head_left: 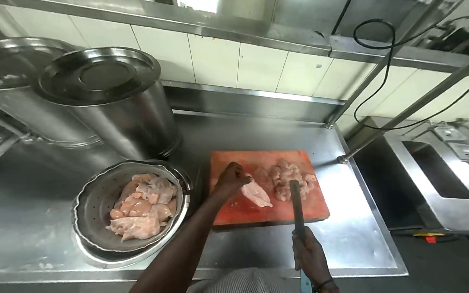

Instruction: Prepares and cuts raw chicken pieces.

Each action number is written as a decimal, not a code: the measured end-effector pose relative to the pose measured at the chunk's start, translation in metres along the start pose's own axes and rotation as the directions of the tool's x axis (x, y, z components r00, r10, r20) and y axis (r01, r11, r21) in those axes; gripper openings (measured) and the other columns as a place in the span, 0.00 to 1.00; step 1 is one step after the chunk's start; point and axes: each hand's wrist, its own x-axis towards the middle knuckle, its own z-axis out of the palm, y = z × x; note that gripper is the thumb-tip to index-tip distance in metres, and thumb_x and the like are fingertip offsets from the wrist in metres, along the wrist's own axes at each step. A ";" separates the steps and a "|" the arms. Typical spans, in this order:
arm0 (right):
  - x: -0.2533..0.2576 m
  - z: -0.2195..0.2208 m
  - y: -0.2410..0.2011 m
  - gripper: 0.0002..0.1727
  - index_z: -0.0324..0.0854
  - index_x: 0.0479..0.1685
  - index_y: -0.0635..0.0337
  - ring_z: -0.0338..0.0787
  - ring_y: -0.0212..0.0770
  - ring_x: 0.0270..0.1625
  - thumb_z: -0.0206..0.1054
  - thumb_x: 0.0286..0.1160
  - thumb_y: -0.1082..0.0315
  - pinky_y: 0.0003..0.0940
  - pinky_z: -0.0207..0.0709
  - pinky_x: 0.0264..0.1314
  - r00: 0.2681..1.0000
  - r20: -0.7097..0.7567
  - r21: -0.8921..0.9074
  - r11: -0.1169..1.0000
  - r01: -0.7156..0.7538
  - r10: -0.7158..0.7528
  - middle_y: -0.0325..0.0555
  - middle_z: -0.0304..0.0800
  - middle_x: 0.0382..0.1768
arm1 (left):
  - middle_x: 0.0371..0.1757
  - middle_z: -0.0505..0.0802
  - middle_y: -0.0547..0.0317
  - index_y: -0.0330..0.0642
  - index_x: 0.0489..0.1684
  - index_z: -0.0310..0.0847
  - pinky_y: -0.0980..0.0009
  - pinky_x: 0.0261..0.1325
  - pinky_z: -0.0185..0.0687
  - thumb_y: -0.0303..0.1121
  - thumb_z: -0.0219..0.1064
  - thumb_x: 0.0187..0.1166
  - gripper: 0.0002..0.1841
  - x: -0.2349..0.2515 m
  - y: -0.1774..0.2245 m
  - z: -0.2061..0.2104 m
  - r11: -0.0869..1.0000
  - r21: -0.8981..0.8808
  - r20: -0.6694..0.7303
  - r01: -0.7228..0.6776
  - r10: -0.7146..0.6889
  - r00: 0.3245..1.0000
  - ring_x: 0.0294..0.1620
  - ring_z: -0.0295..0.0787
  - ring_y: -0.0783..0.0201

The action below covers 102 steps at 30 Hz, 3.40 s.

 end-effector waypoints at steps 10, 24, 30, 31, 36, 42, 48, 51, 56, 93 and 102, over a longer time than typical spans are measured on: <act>0.043 0.036 -0.058 0.18 0.74 0.69 0.55 0.91 0.51 0.37 0.53 0.91 0.57 0.51 0.84 0.46 0.962 0.252 -0.667 0.739 0.095 0.104 0.51 0.88 0.35 | 0.63 0.90 0.41 0.35 0.58 0.88 0.47 0.76 0.78 0.35 0.67 0.84 0.15 -0.014 -0.081 0.020 0.890 0.421 -0.294 -0.173 0.314 0.903 0.69 0.85 0.44; 0.071 0.081 -0.091 0.17 0.70 0.70 0.55 0.94 0.56 0.52 0.49 0.92 0.59 0.54 0.85 0.53 0.947 0.206 -0.865 0.499 0.058 0.247 0.55 0.91 0.47 | 0.70 0.87 0.45 0.45 0.66 0.86 0.44 0.78 0.72 0.43 0.65 0.84 0.19 -0.007 -0.092 0.027 0.830 0.494 -0.226 -0.260 0.412 0.883 0.76 0.79 0.44; 0.079 0.098 -0.091 0.18 0.68 0.72 0.58 0.93 0.57 0.54 0.50 0.91 0.61 0.54 0.85 0.55 0.937 0.212 -0.878 0.476 0.058 0.277 0.58 0.90 0.50 | 0.78 0.83 0.52 0.53 0.71 0.84 0.42 0.82 0.65 0.46 0.66 0.81 0.22 -0.006 -0.086 0.026 0.807 0.553 -0.141 -0.210 0.339 0.930 0.82 0.73 0.47; 0.081 0.102 -0.092 0.18 0.67 0.72 0.59 0.93 0.57 0.54 0.51 0.89 0.62 0.54 0.86 0.54 0.937 0.205 -0.880 0.472 0.051 0.282 0.58 0.90 0.50 | 0.78 0.82 0.53 0.54 0.71 0.84 0.42 0.82 0.64 0.48 0.65 0.81 0.22 -0.006 -0.087 0.026 0.796 0.567 -0.124 -0.210 0.335 0.934 0.82 0.72 0.47; 0.104 0.130 -0.107 0.23 0.65 0.76 0.61 0.92 0.59 0.59 0.57 0.87 0.61 0.58 0.84 0.59 0.943 0.175 -0.853 0.523 0.001 0.284 0.60 0.89 0.55 | 0.81 0.80 0.54 0.54 0.69 0.86 0.43 0.85 0.60 0.50 0.66 0.82 0.21 -0.009 -0.083 0.024 0.783 0.587 -0.071 -0.205 0.302 0.950 0.85 0.69 0.46; 0.086 0.129 -0.090 0.23 0.61 0.77 0.61 0.93 0.58 0.57 0.56 0.85 0.66 0.55 0.86 0.57 0.939 0.189 -0.889 0.456 0.038 0.289 0.60 0.89 0.54 | 0.75 0.85 0.54 0.55 0.61 0.90 0.44 0.80 0.68 0.50 0.69 0.79 0.18 -0.004 -0.090 0.030 0.781 0.594 -0.132 -0.193 0.331 0.934 0.81 0.74 0.47; 0.008 0.098 -0.114 0.29 0.50 0.92 0.64 0.83 0.60 0.76 0.43 0.94 0.68 0.52 0.72 0.79 0.848 0.218 -0.892 0.451 -0.027 0.482 0.65 0.81 0.74 | 0.68 0.89 0.50 0.52 0.53 0.93 0.42 0.75 0.73 0.46 0.71 0.78 0.14 -0.002 -0.093 0.031 0.804 0.551 -0.203 -0.223 0.388 0.899 0.75 0.79 0.44; -0.013 0.079 -0.109 0.29 0.51 0.91 0.66 0.84 0.61 0.75 0.44 0.93 0.68 0.53 0.73 0.78 0.816 0.206 -0.906 0.420 -0.049 0.540 0.66 0.83 0.71 | 0.66 0.89 0.47 0.48 0.51 0.94 0.44 0.73 0.75 0.42 0.71 0.77 0.13 -0.001 -0.097 0.031 0.813 0.523 -0.246 -0.254 0.430 0.869 0.72 0.81 0.43; -0.024 0.051 -0.112 0.24 0.62 0.84 0.65 0.88 0.61 0.69 0.43 0.95 0.65 0.53 0.77 0.73 0.844 0.218 -0.884 0.465 -0.041 0.490 0.65 0.88 0.64 | 0.72 0.86 0.49 0.51 0.62 0.90 0.42 0.73 0.73 0.38 0.66 0.79 0.16 -0.006 -0.091 0.030 0.784 0.553 -0.210 -0.280 0.457 0.864 0.76 0.78 0.43; -0.021 0.010 0.037 0.22 0.69 0.75 0.61 0.93 0.57 0.46 0.50 0.92 0.57 0.55 0.85 0.54 0.946 0.162 -0.743 0.665 -0.069 0.280 0.58 0.91 0.41 | 0.83 0.79 0.58 0.57 0.60 0.90 0.40 0.88 0.53 0.51 0.62 0.83 0.18 -0.005 -0.093 0.031 0.672 0.635 0.035 -0.381 0.467 0.884 0.90 0.60 0.47; -0.024 -0.024 0.091 0.13 0.71 0.60 0.67 0.76 0.40 0.10 0.53 0.90 0.67 0.39 0.79 0.14 0.937 -0.282 0.095 0.978 -0.184 0.204 0.44 0.74 0.15 | 0.85 0.77 0.52 0.56 0.85 0.72 0.34 0.80 0.63 0.45 0.74 0.76 0.34 0.017 -0.040 0.016 0.720 0.665 0.167 -0.200 0.117 0.979 0.87 0.66 0.41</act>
